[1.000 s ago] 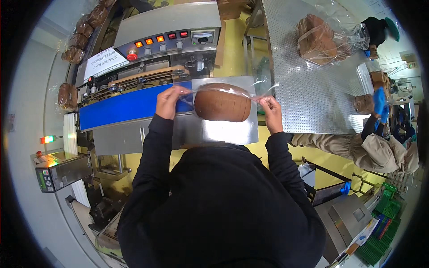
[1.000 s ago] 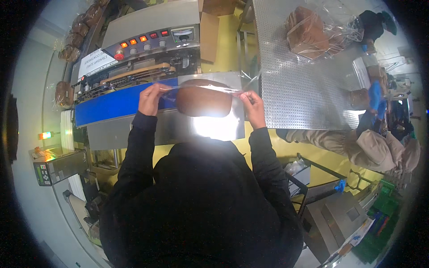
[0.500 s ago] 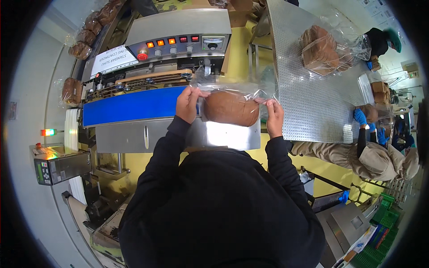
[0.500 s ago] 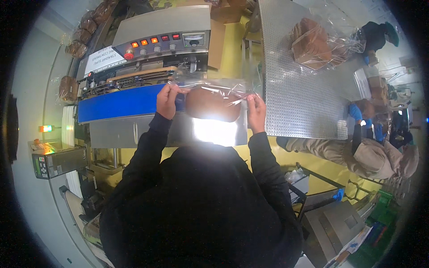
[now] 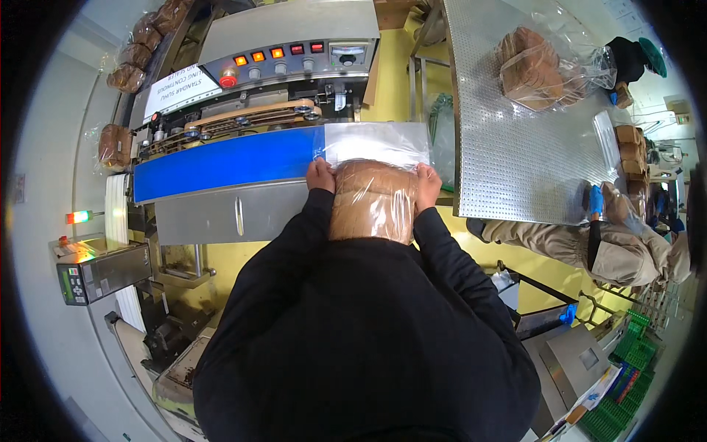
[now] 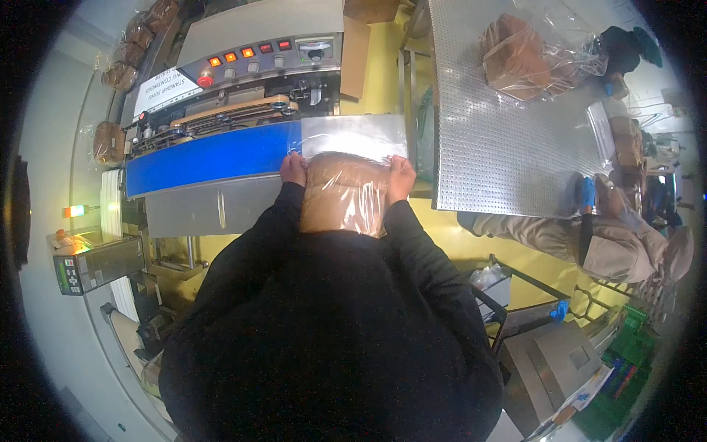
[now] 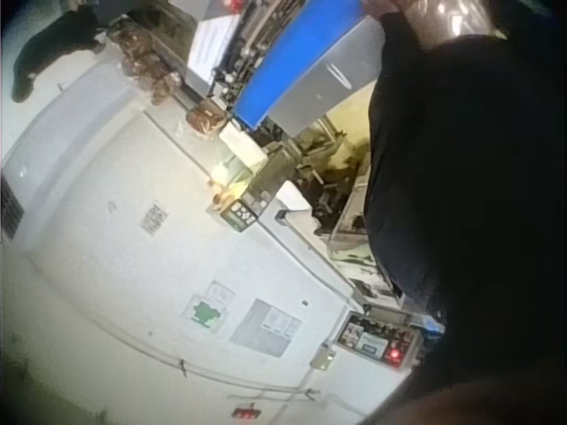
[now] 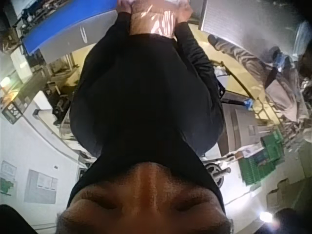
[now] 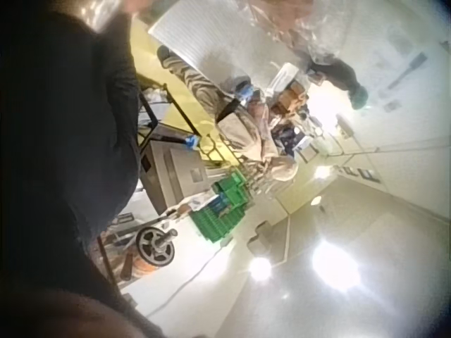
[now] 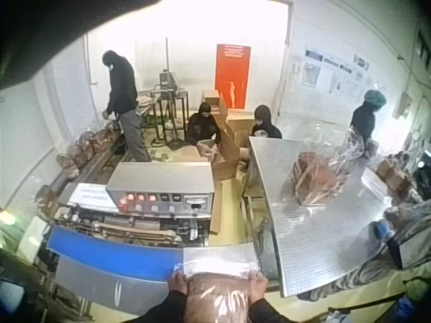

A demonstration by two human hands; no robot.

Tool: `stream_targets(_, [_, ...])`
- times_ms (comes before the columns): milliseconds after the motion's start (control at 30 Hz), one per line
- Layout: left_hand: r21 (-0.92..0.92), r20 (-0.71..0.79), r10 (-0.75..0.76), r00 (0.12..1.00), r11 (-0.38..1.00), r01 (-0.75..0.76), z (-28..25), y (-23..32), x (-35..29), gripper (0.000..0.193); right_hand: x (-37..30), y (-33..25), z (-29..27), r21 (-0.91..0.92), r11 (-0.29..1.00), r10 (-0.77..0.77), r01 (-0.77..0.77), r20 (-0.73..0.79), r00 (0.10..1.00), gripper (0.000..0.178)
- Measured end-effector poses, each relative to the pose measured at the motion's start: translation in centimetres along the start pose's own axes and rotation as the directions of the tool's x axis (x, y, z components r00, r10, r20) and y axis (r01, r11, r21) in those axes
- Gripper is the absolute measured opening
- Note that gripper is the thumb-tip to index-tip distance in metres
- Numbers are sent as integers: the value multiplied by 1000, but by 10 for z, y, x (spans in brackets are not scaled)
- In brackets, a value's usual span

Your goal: The person repeatedly picks up loaves of bread, places them into clear plastic bags, and feeds them through a band sealer machine. The sealed packages are then placed onto a conveyor belt. The process is repeated continuously with multiple loaves.

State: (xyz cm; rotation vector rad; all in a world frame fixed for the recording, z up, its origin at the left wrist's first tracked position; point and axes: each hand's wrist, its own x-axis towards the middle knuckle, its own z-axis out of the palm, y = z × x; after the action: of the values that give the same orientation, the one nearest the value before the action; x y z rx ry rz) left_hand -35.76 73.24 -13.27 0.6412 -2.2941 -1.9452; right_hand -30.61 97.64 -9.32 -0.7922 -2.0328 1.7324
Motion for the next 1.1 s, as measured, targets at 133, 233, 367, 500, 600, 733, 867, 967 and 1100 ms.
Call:
stream_targets(133, [55,-28,52,998,997,-50,-6,8,-23,36,-15,7,-4,51,998,34,-35,4,999,17])
stream_targets(233, [-40,8,30,1000,999,-29,-12,-2,-25,35,-24,0,-6,5,998,54,-55,39,998,17])
stream_targets(367, [3,8,78,997,997,-78,-16,11,-33,33,-28,-3,-8,59,985,155,-159,68,986,16])
stream_targets(500, [19,14,64,998,998,-65,-20,6,-33,33,-32,1,-8,89,979,178,-183,60,982,17])
stream_targets(600, [23,26,53,998,998,-54,-19,12,-35,34,-31,5,-7,44,987,156,-158,29,987,18])
stream_targets(733, [88,20,62,998,994,-63,-21,20,-37,35,-34,-7,-2,21,989,144,-144,-25,989,21])
stream_targets(867, [70,12,56,998,996,-56,-20,14,-34,34,-35,-19,-1,-3,988,154,-155,-36,987,20])
stream_targets(967, [15,3,62,998,998,-62,-18,4,-32,34,-35,-15,-1,20,988,155,-155,-29,987,20])
stream_targets(1100, [-18,1,59,998,998,-59,-17,2,-32,33,-35,-14,-1,4,989,148,-148,-36,988,19])
